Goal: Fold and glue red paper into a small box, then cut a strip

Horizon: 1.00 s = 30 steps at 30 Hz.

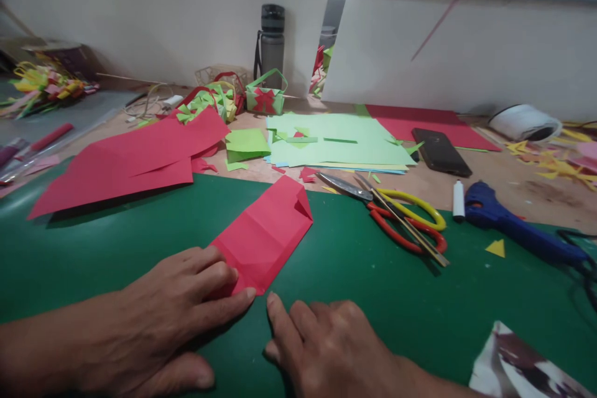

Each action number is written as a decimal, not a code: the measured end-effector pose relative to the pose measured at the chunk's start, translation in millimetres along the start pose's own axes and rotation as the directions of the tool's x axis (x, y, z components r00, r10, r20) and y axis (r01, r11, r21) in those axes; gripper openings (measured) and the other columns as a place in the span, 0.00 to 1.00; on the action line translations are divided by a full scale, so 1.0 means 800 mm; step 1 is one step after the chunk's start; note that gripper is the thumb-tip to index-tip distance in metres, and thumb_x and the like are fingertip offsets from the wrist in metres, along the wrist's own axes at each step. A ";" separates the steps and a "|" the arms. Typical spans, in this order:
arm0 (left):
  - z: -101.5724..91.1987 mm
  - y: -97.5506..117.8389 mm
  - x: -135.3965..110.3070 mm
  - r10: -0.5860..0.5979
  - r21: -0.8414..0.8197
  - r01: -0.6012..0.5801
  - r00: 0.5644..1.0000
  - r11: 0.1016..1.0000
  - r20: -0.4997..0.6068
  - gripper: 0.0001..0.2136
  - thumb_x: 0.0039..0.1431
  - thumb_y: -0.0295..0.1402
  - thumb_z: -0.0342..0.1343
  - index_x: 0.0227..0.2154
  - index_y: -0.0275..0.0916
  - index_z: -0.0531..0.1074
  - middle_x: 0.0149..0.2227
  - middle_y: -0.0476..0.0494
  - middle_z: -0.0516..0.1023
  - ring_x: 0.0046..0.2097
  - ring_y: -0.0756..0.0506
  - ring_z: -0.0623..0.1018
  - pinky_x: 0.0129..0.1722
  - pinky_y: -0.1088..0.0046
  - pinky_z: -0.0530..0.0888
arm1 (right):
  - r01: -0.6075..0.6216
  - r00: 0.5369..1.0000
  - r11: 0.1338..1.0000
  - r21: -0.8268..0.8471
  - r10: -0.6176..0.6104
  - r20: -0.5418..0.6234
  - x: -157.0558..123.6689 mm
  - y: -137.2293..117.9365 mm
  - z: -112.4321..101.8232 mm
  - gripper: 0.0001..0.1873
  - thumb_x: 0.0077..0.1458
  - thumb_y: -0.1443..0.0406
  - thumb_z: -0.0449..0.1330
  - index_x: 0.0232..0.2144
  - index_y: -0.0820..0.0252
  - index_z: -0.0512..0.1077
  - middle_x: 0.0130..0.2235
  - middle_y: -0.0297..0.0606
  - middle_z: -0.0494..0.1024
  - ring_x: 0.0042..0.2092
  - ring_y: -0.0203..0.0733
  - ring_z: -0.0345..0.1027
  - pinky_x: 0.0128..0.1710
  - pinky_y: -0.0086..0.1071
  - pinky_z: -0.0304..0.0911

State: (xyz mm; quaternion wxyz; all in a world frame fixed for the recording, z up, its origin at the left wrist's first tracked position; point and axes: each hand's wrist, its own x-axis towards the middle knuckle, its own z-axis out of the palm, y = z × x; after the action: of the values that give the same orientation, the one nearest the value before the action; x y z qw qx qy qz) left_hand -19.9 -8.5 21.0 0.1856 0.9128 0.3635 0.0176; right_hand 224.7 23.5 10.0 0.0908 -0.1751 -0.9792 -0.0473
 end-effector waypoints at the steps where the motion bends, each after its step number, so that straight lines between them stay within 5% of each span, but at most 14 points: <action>1: 0.000 0.000 0.000 -0.002 0.001 0.002 1.000 1.000 0.000 0.25 0.60 0.52 0.47 0.53 0.40 0.62 0.39 0.43 0.65 0.38 0.41 0.63 0.39 0.59 0.63 | 0.002 1.000 1.000 0.007 -0.002 0.004 0.001 0.001 0.001 0.21 0.67 0.66 0.39 0.49 0.68 0.68 0.25 0.35 0.76 0.23 0.38 0.71 0.19 0.32 0.62; 12: 0.002 0.000 0.000 0.004 0.015 -0.003 0.999 1.000 -0.046 0.21 0.60 0.49 0.49 0.49 0.40 0.65 0.39 0.43 0.68 0.39 0.41 0.64 0.38 0.59 0.64 | 0.007 1.000 1.000 -0.012 -0.007 -0.010 0.001 0.004 0.011 0.22 0.68 0.64 0.36 0.48 0.66 0.68 0.25 0.33 0.76 0.20 0.37 0.70 0.16 0.33 0.59; 20: 0.004 -0.010 -0.028 0.040 0.101 -0.015 0.967 0.995 -0.251 0.13 0.64 0.42 0.46 0.42 0.40 0.70 0.41 0.40 0.71 0.43 0.40 0.67 0.45 0.60 0.66 | 0.034 0.999 0.999 0.023 -0.034 0.024 0.004 0.005 0.012 0.21 0.67 0.62 0.39 0.50 0.67 0.66 0.26 0.33 0.76 0.21 0.37 0.71 0.17 0.32 0.61; 30: 0.002 -0.012 -0.064 0.015 0.209 0.049 0.956 0.977 -0.294 0.11 0.64 0.37 0.48 0.44 0.40 0.70 0.46 0.41 0.72 0.50 0.37 0.66 0.47 0.59 0.67 | 0.024 1.000 1.000 -0.014 -0.024 0.017 0.004 0.005 0.008 0.22 0.68 0.62 0.37 0.49 0.66 0.66 0.26 0.34 0.77 0.21 0.36 0.70 0.18 0.31 0.58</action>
State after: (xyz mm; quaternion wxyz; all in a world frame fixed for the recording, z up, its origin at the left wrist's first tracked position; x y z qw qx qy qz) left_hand -63.2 -37.2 21.2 0.0304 0.9114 0.3947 0.1121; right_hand 221.7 28.9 4.8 0.0807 -0.1643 -0.9816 -0.0540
